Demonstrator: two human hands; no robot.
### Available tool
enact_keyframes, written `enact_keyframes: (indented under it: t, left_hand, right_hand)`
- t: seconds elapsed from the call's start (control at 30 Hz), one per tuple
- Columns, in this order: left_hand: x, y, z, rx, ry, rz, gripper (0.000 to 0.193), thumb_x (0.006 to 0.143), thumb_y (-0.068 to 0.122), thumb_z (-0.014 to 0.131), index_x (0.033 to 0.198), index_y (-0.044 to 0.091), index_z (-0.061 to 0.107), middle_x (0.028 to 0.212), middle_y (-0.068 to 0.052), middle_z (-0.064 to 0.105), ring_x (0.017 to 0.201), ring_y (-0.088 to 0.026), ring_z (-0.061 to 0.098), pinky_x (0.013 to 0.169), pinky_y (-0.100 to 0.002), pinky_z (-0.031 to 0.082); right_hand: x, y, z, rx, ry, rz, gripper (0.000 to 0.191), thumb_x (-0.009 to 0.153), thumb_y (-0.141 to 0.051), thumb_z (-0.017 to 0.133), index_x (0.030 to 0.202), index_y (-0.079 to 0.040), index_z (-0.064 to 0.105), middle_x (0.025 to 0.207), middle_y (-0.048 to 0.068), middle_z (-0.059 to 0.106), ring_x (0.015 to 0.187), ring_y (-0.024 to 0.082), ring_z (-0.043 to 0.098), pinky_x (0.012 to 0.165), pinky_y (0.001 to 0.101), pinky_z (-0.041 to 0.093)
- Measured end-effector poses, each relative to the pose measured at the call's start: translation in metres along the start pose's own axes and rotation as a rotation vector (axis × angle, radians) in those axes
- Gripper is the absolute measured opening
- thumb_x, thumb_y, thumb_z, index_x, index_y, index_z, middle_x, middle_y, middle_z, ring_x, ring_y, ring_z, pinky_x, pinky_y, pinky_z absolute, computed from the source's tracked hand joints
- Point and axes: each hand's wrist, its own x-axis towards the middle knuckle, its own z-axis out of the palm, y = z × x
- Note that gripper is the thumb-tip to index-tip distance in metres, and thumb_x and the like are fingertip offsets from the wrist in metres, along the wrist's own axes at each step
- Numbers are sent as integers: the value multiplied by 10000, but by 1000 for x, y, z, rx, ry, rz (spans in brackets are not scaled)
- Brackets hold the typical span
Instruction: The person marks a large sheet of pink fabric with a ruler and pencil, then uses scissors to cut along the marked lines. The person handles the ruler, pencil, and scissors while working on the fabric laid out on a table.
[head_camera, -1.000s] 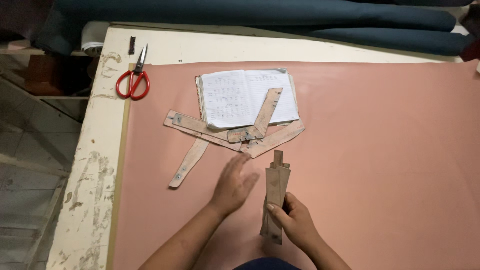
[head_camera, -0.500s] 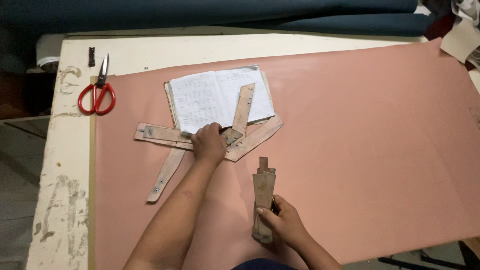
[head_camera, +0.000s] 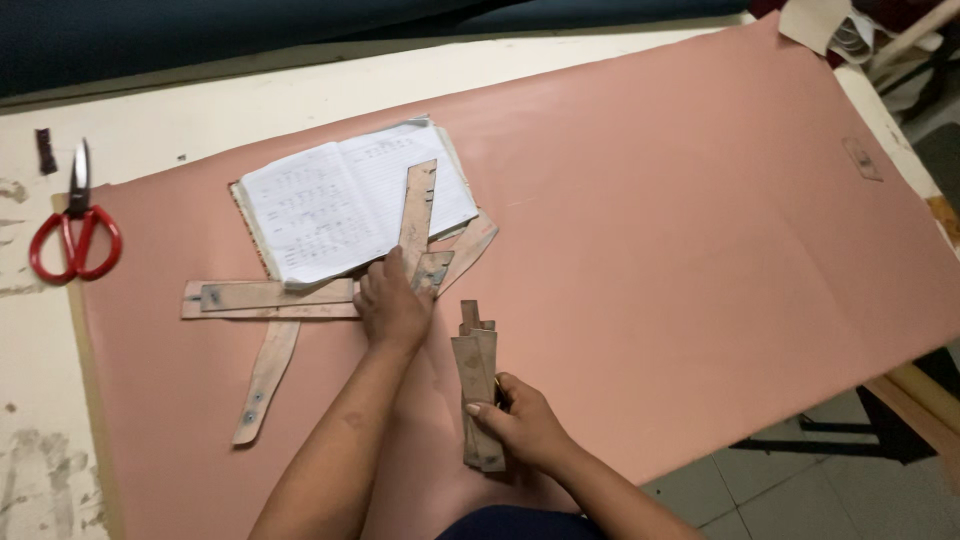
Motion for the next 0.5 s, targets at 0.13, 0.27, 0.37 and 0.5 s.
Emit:
enact_keyframes:
  t: [0.13, 0.27, 0.37, 0.5]
  left_hand:
    - [6, -11, 0, -184, -36, 47, 609, 768, 228, 811, 1291, 26, 576, 1192, -187, 656, 1123, -351, 599, 943, -511, 441]
    - [-12, -20, 1, -539, -375, -136, 326, 944, 230, 654, 1168, -7, 654, 944, -166, 699, 854, -296, 647, 755, -431, 515]
    - [-47, -22, 3, -843, -423, 63, 281, 944, 193, 614, 1124, -12, 681, 905, -50, 742, 801, -124, 686, 715, -299, 556]
    - [-105, -16, 1, -1073, -590, 13, 310, 972, 211, 578, 1166, -11, 675, 993, -86, 729, 888, -136, 659, 797, -291, 538]
  right_hand:
    - [0, 1, 0, -16, 9, -2, 254, 900, -195, 729, 1069, -17, 660, 870, 39, 677, 771, 102, 612, 711, 274, 535]
    - [1, 0, 1, 266, -36, -27, 272, 917, -167, 719, 1120, -1, 648, 937, 22, 678, 825, 90, 611, 766, 269, 545]
    - [1, -5, -3, 394, 7, -31, 329, 923, -158, 712, 1206, -12, 630, 991, 33, 688, 872, 117, 625, 795, 284, 538]
    - [0, -15, -1, 477, 70, -133, 434, 874, -132, 705, 1273, -53, 553, 1140, 28, 714, 1068, 133, 683, 947, 287, 555]
